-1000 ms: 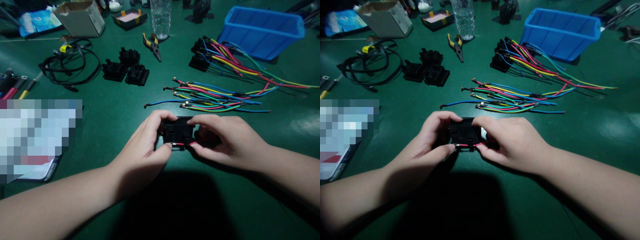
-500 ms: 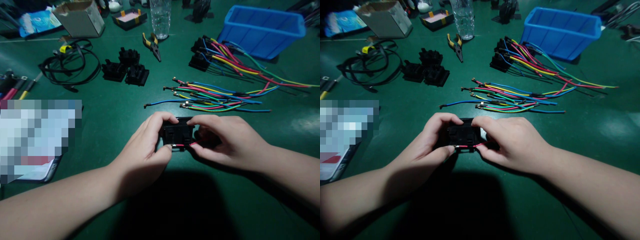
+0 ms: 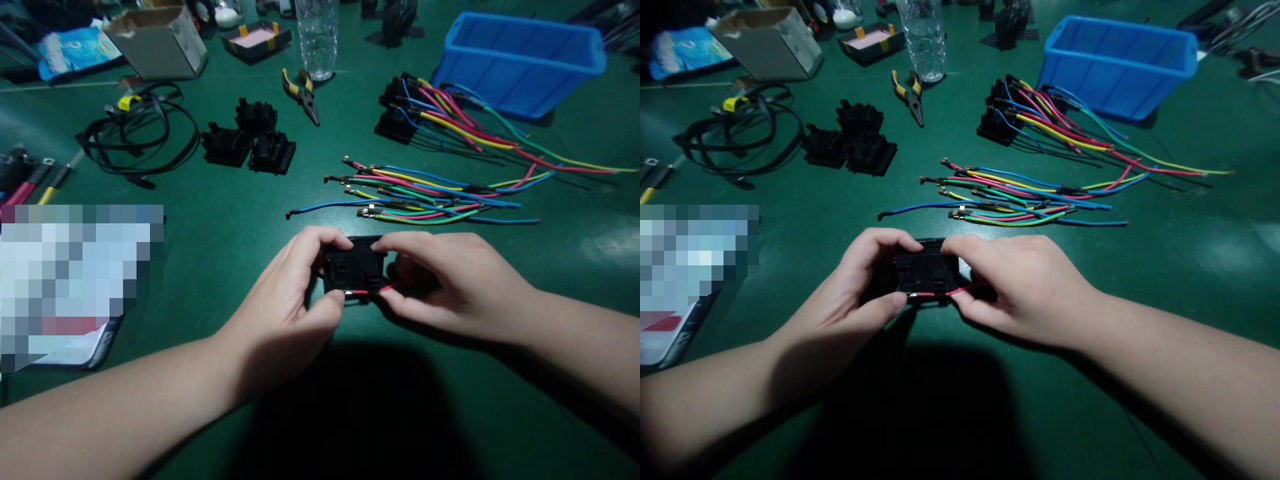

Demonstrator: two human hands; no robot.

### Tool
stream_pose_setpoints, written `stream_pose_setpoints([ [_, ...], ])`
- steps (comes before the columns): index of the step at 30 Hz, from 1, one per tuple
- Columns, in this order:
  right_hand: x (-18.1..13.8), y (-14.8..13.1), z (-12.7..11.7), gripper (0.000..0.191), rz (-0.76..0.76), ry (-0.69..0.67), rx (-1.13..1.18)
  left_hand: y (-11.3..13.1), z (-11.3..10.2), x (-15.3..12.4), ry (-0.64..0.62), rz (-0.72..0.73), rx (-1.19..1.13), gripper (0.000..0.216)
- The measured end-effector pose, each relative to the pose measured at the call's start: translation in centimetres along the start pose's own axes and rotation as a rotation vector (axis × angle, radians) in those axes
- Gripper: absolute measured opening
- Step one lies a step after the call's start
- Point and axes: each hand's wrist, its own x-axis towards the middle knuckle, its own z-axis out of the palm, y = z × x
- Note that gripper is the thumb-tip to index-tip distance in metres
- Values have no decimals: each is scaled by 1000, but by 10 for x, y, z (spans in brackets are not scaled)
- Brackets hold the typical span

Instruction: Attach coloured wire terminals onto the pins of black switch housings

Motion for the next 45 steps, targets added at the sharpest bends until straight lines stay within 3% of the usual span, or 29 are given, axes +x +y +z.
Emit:
stream_pose_setpoints([
  [18,-1,-1,-2,32,-43,32,1,8,2,0,52,-19,25,34],
  [45,0,-1,-3,31,-44,28,-3,5,0,-1,19,-11,86,32],
])
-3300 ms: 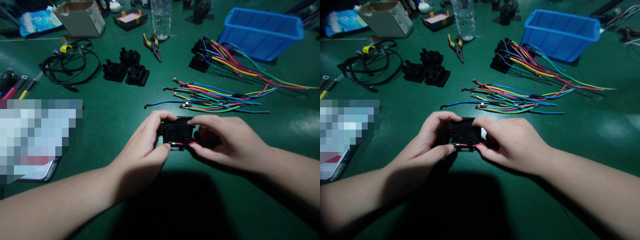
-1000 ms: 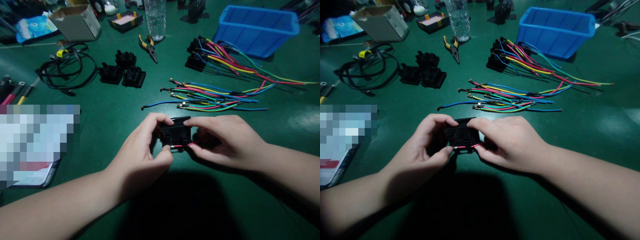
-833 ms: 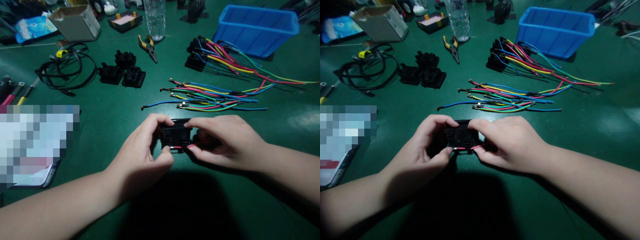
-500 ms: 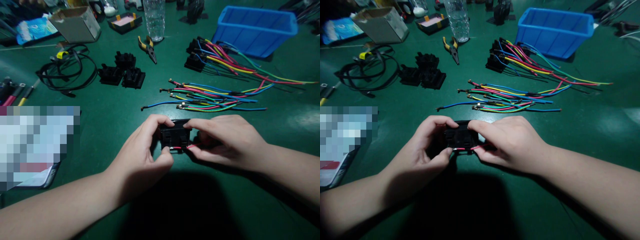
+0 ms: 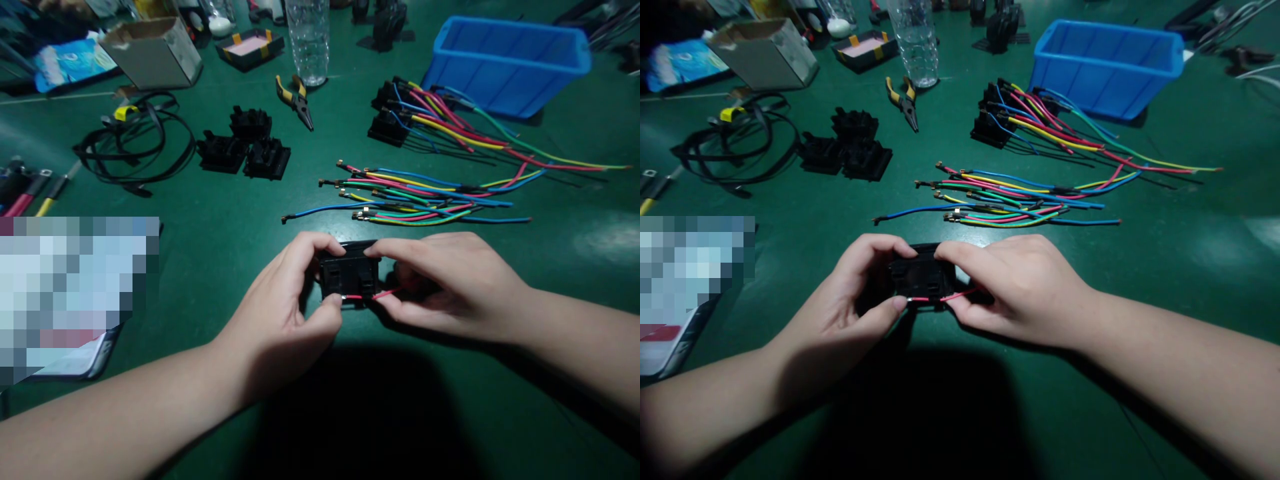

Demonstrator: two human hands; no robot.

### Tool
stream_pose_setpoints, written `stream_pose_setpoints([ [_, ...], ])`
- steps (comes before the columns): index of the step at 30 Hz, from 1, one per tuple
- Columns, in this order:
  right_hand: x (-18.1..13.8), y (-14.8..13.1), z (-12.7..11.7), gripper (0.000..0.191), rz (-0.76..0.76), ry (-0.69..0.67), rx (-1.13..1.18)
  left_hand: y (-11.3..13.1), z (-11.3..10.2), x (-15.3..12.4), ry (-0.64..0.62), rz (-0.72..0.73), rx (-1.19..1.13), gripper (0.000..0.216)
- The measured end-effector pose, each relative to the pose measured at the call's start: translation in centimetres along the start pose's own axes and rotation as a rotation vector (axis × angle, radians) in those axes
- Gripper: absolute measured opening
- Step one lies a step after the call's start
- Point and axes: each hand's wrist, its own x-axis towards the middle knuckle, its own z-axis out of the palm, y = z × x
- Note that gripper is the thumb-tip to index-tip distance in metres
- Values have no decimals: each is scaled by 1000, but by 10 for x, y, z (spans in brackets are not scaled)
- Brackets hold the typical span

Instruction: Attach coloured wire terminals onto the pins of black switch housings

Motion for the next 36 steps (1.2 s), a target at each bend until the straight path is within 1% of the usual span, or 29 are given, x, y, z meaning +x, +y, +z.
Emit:
stream_pose_setpoints([
  [17,1,0,0,32,14,12,3,0,-2,1,-61,-1,26,30],
  [23,2,1,2,33,54,-11,25,-3,-1,1,-64,11,8,32],
  [30,2,0,1,37,86,-47,14,-2,-2,3,-67,36,32,32],
  [36,5,-2,0,39,102,-89,23,-4,-2,2,-69,18,25,32],
])
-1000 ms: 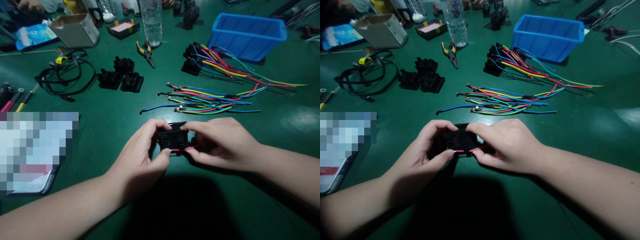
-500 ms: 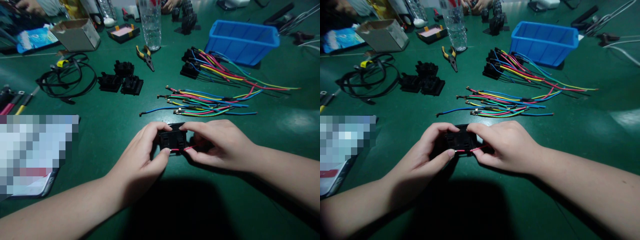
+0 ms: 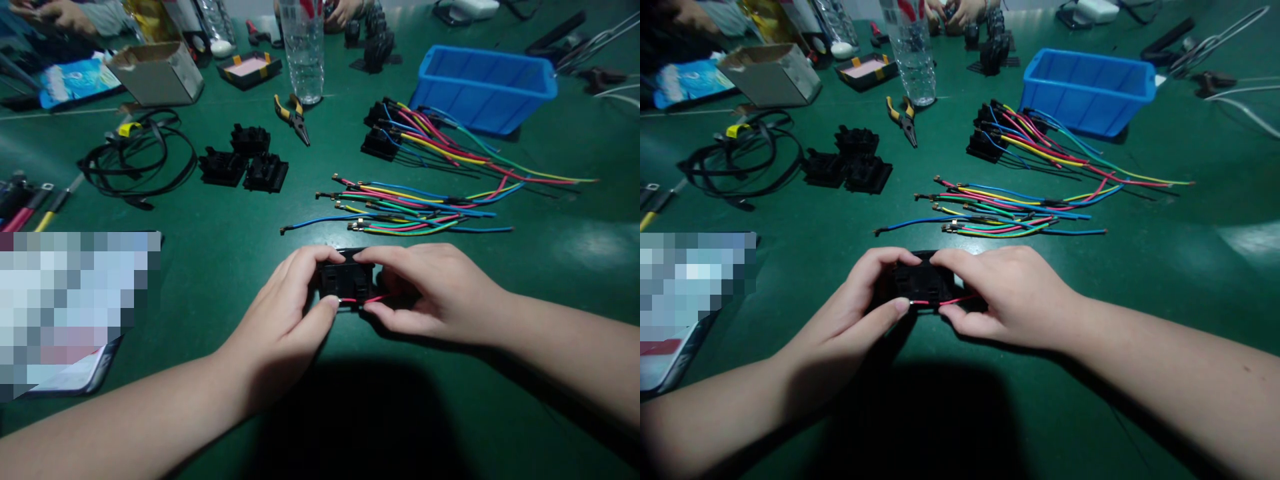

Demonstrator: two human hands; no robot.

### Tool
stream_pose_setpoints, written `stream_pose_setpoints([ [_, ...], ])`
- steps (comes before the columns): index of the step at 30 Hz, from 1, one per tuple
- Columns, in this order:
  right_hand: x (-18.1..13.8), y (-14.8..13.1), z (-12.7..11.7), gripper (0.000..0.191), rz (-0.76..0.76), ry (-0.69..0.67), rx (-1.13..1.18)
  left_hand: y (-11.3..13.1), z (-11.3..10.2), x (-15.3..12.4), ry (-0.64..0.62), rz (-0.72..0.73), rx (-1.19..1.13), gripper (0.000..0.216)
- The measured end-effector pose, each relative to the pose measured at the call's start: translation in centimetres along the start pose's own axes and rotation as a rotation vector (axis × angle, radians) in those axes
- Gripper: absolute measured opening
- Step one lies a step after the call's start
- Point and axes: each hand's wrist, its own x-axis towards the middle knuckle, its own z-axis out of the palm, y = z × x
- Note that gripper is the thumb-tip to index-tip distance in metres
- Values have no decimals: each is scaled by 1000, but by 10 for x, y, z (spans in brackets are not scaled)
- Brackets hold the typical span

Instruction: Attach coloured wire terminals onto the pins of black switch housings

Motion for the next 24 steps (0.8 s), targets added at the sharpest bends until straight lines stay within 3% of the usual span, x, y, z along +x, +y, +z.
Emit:
stream_pose_setpoints([
  [16,1,6,7,47,7,26,19,-6,2,-1,32,-9,66,29],
  [24,1,1,2,46,55,-18,43,-8,3,1,-24,-5,99,31],
])
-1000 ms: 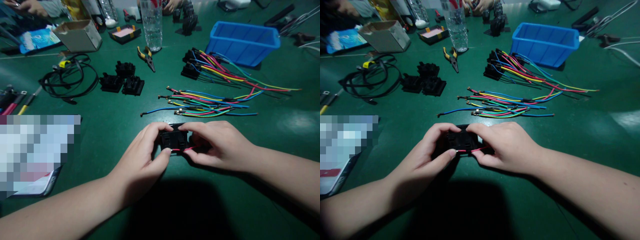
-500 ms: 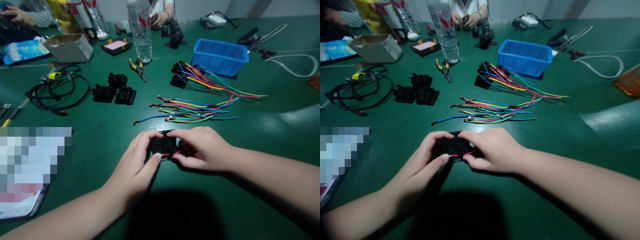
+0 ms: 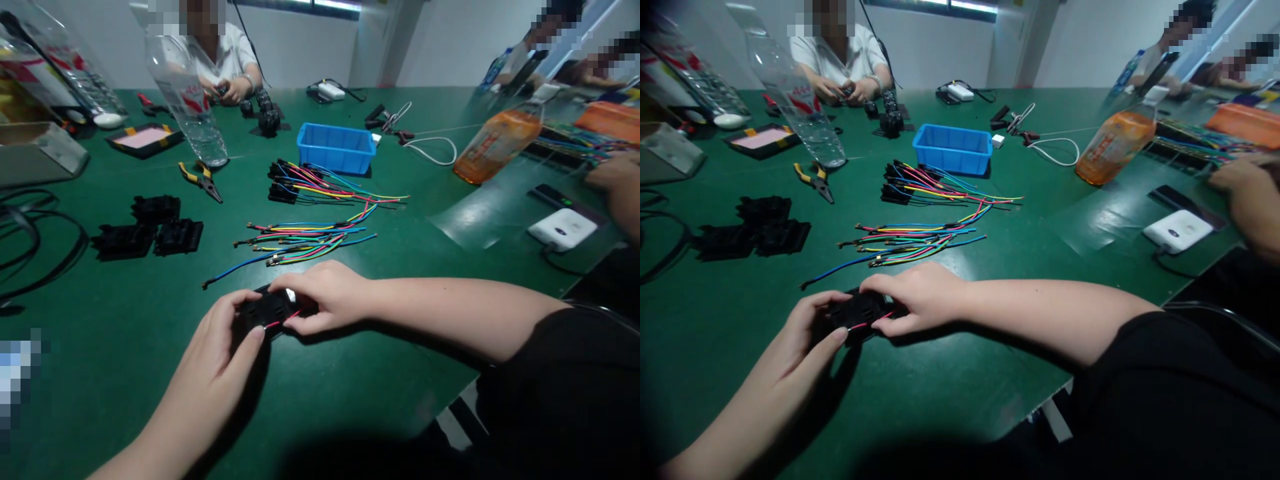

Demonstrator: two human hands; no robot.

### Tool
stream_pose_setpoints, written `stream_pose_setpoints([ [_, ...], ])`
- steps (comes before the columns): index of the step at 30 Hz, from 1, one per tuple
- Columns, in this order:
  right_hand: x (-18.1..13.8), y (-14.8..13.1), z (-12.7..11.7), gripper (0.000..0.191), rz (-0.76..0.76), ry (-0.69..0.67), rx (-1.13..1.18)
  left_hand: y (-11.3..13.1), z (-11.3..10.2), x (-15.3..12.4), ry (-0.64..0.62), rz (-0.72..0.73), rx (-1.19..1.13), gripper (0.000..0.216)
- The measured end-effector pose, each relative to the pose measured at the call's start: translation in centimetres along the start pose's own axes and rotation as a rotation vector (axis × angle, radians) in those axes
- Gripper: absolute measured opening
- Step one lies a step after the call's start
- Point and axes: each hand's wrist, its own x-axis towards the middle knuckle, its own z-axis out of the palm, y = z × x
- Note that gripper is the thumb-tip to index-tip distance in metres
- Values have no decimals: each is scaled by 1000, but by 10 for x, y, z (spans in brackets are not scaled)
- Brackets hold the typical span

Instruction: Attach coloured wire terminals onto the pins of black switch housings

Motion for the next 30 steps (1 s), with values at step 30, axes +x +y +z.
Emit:
stream_pose_setpoints([
  [30,2,-2,0,27,-47,-74,-43,10,-2,-1,35,156,320,23],
])
